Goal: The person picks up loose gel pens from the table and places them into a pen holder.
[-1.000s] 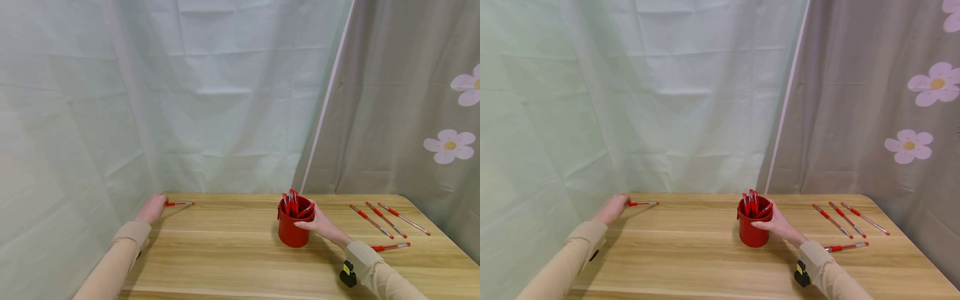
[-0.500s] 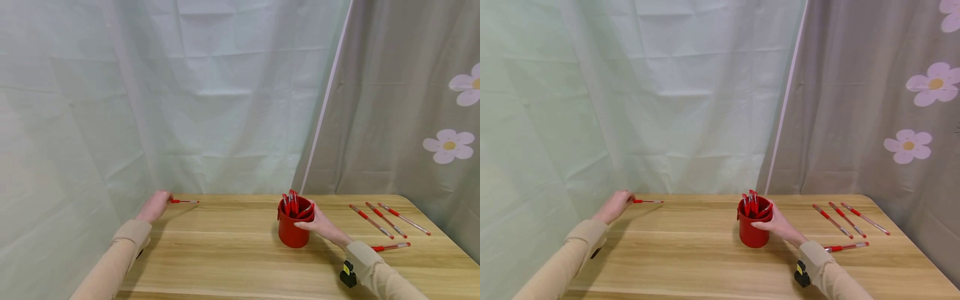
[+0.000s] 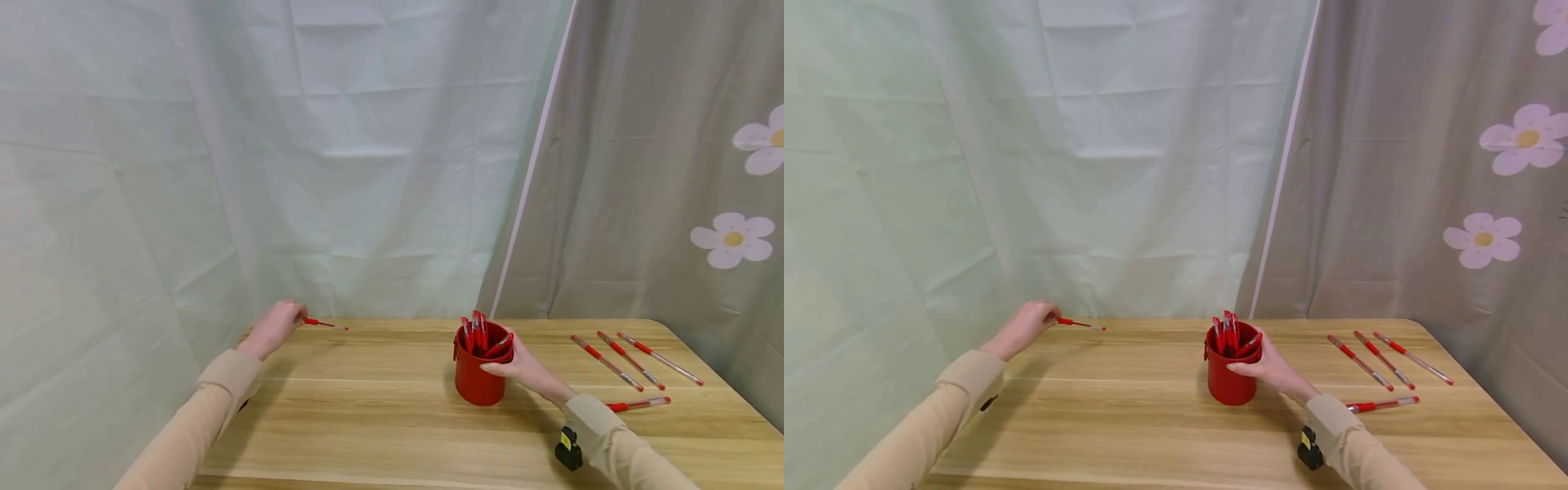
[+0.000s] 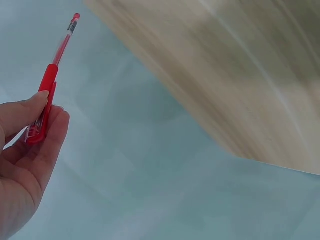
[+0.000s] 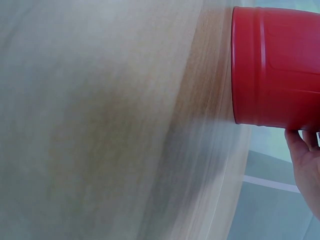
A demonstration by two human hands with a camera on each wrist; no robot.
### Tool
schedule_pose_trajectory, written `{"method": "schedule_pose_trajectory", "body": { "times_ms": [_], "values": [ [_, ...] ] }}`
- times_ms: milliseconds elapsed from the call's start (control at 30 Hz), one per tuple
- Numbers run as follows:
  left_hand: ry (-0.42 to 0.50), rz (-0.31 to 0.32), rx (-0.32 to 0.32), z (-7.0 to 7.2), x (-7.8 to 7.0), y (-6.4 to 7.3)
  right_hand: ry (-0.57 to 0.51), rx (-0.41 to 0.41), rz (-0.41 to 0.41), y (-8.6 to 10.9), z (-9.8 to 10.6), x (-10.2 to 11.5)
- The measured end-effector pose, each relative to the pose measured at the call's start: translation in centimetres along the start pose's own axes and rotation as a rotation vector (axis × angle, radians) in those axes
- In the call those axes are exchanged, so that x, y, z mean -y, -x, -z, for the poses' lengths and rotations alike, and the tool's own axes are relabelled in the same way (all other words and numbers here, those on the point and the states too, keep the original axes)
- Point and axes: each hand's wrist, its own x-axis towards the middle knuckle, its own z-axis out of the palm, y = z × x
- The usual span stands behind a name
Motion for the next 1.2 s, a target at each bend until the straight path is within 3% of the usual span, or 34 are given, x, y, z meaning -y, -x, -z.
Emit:
{"method": "schedule_pose_trajectory", "body": {
  "times_ms": [533, 833, 1200],
  "values": [
    [0.122, -0.088, -0.099, 0.5, -2.8, -1.6, 0.021, -0.015, 0.006, 0.0, 0.0, -0.2],
    [0.236, -0.104, -0.151, 0.8, -4.7, -2.5, -0.002, 0.001, 0.006, 0.2, -0.1, 0.2],
    [0.375, -0.062, -0.189, 1.8, -7.3, -3.8, 0.029, -0.013, 0.023, 0.0, -0.1, -0.1]
  ]
}}
